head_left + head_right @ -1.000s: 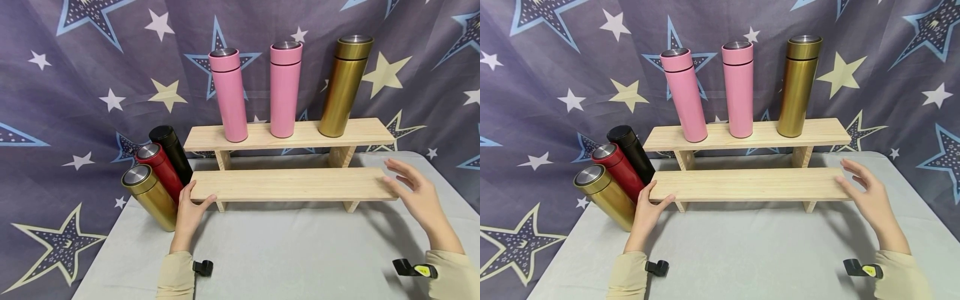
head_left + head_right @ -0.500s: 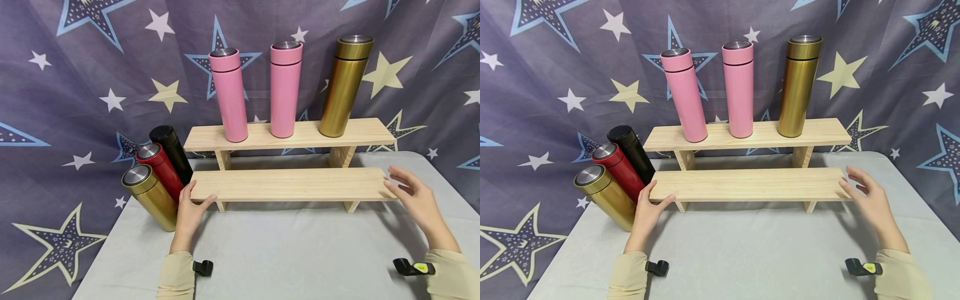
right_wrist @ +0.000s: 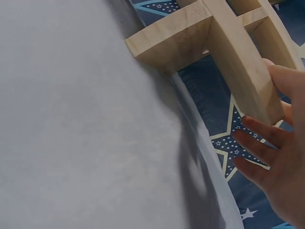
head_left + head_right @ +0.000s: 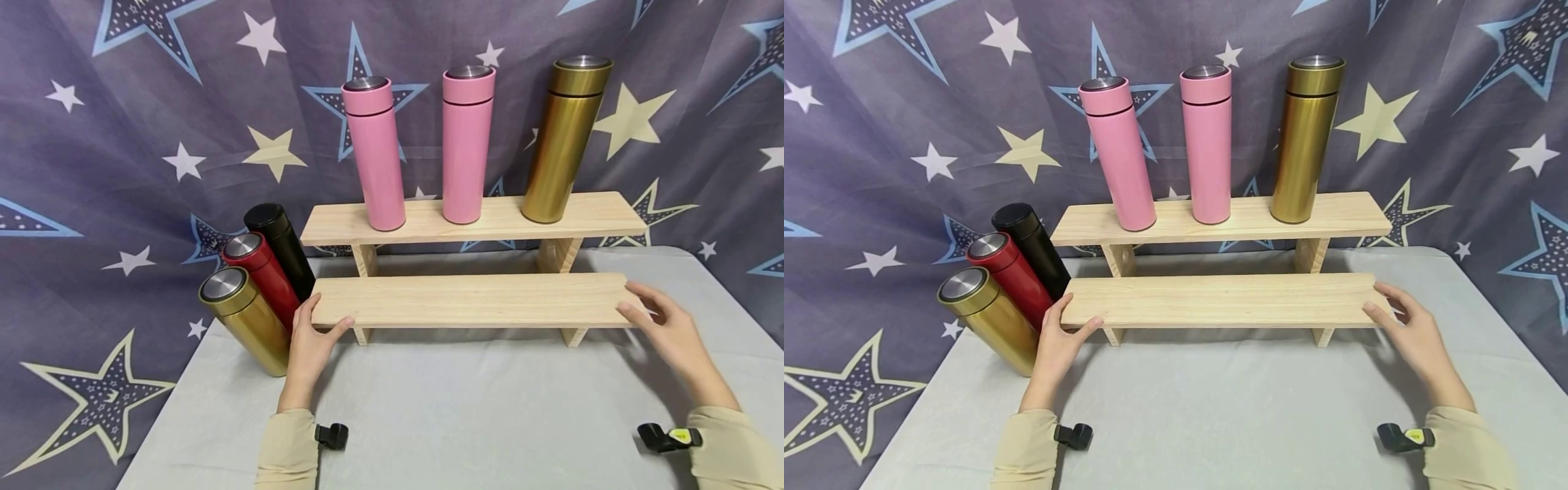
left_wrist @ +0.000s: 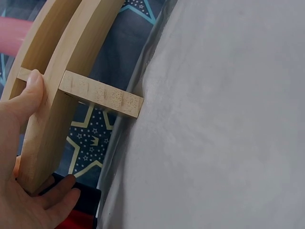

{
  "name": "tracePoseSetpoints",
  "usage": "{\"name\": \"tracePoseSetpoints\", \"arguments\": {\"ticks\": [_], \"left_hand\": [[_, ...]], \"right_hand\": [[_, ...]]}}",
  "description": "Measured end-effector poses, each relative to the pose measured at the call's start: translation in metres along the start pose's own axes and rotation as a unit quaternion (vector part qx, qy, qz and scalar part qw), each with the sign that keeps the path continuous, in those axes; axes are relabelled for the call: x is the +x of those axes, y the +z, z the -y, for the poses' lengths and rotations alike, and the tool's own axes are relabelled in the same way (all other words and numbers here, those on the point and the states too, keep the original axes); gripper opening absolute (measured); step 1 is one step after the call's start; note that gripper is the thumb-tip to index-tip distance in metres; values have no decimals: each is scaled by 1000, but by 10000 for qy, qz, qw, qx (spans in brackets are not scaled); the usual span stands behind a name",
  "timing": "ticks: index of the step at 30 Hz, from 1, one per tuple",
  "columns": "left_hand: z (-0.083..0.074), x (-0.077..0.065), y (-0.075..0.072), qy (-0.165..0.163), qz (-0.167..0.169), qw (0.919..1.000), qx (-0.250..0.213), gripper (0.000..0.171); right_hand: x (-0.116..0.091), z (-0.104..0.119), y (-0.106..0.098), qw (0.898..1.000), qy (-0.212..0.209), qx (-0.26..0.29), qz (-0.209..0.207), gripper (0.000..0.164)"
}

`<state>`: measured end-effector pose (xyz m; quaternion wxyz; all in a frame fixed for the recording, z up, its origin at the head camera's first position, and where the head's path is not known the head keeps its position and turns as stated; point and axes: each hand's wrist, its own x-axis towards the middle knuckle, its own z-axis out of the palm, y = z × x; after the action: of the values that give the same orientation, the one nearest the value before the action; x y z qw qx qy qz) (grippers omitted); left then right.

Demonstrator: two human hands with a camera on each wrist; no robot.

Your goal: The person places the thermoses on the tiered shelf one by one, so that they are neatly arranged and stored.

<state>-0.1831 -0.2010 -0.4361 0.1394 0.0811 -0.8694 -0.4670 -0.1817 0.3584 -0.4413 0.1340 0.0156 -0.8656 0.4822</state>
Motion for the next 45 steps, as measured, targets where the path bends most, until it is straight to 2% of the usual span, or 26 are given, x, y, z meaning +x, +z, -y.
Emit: {"name": "tracePoseSetpoints", "arguments": {"ticks": [5,13,23,26,32,41,45], "left_hand": [[-2,3,1,58,8,10000,64,87],[-3,6,2,74,68,9996,264,87],[-11,0,3,29,-178,9971,740,87],[-15,-4,1,31,-277,9951,951,82],[-21,-14,-9,42,-252,9933,1127,74],[-25,-38,-28,484,-174,9920,1155,74],[-26,-52,-38,538,-179,9913,1191,74]], "right_hand": [[-1,-2,1,9998,155,-150,1,55],[-2,-5,2,9996,241,-49,-128,54],[-4,-7,2,9987,391,-125,-286,55],[-4,-6,3,9987,402,-81,-314,54],[-4,-7,6,9988,389,32,-310,54],[-1,-4,8,9989,332,107,-317,55],[0,-3,9,9989,324,65,-323,55]]}}
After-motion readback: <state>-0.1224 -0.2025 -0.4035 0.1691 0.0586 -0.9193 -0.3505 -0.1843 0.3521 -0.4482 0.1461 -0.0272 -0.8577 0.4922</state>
